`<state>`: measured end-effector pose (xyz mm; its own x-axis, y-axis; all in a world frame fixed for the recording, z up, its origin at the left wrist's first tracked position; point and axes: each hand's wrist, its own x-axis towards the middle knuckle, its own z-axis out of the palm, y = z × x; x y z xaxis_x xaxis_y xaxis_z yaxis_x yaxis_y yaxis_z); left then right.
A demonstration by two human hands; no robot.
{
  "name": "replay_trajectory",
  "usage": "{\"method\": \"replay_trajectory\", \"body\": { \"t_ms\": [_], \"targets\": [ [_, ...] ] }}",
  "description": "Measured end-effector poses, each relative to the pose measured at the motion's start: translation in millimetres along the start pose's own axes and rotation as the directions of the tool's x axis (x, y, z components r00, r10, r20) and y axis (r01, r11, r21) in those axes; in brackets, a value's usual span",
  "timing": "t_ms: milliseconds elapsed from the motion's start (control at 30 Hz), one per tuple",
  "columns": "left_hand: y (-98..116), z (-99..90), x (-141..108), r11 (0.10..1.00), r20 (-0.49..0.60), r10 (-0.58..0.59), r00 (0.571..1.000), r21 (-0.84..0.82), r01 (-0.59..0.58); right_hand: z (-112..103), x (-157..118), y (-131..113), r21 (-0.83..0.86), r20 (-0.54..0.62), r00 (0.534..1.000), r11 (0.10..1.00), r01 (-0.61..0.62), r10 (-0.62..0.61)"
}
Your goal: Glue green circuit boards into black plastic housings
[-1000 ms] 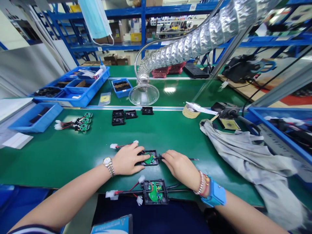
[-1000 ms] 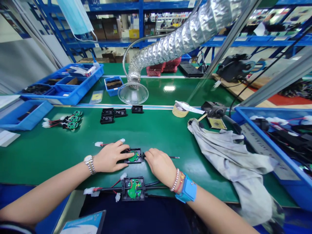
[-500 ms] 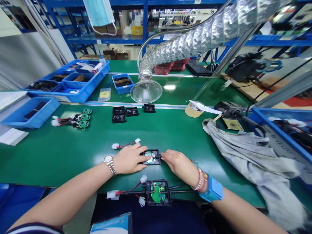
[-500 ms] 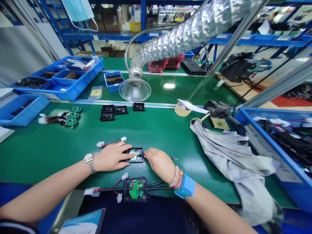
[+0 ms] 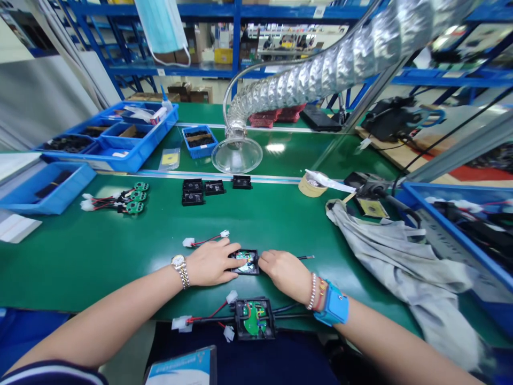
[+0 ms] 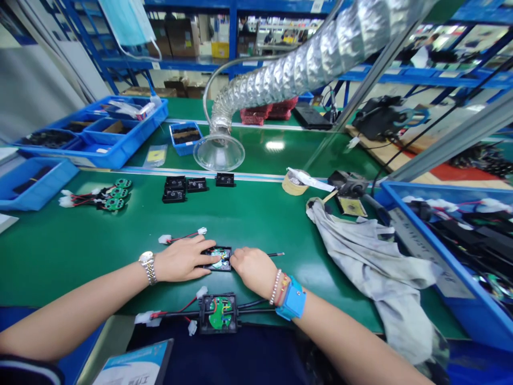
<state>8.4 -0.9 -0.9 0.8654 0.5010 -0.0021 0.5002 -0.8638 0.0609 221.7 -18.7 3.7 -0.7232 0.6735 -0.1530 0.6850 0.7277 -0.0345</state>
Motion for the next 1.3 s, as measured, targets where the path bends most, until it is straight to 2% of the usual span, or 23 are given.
{"method": "replay_trajectory", "body": {
  "t_ms": [133,200,333,500,633,733,833,1000,1133,1200,1300],
  "targets": [
    [0.1,4.5,-1.8,1.0,-0.001,-0.017,1.0,0.0,0.017,9.9,-6.0,5.1,0.188,-0.104,0.986,0.976,-0.111,0.132],
    [-0.8,8.9,-2.9,1.0,-0.003,-0.023,1.0,-0.02,0.023,15.3,-8.1,5.9,0.268,-0.142,0.976,0.956,-0.123,0.166],
    [-3.2,16.1,-3.9,0.997,-0.016,-0.01,1.0,-0.076,0.009,21.8,-7.5,6.8,0.323,-0.213,0.969,0.945,-0.049,0.122],
    [-4.6,17.4,-3.3,0.994,-0.018,0.004,1.0,-0.106,-0.006,26.3,-2.8,9.2,0.309,-0.288,0.956,0.95,0.038,0.056],
    [-4.1,15.1,-3.1,0.996,-0.001,0.006,1.0,-0.093,-0.006,28.2,-4.3,9.7,0.343,-0.314,0.947,0.938,0.045,0.069],
    [-2.8,12.7,-3.6,0.996,0.016,-0.009,1.0,-0.085,0.01,24.2,-8.9,6.8,0.41,-0.372,0.921,0.911,0.051,0.116],
    [-1.6,11.4,-3.9,0.994,0.008,-0.024,1.0,-0.102,0.024,16.4,-11.2,0.1,0.349,-0.378,0.92,0.936,0.038,0.103],
    [-2.9,12.7,-2.7,0.986,0.004,-0.029,1.0,-0.167,0.029,8.2,-6.2,-10.6,0.154,-0.247,0.968,0.988,-0.01,0.048],
    [-4.6,6.0,-5.6,0.955,-0.048,-0.048,0.998,-0.294,0.032,7.1,-3.5,-12.9,0.089,-0.257,0.966,0.996,0.017,0.006],
    [-4.9,-0.5,-10.0,0.933,-0.052,-0.116,0.992,-0.347,0.091,8.2,-3.2,-12.2,0.082,-0.271,0.962,0.995,0.051,-0.027],
    [-5.7,-8.1,-17.4,0.9,-0.007,-0.278,0.961,-0.35,0.258,12.3,-2.3,-9.5,0.125,-0.283,0.956,0.986,0.114,-0.074]
  ]
}}
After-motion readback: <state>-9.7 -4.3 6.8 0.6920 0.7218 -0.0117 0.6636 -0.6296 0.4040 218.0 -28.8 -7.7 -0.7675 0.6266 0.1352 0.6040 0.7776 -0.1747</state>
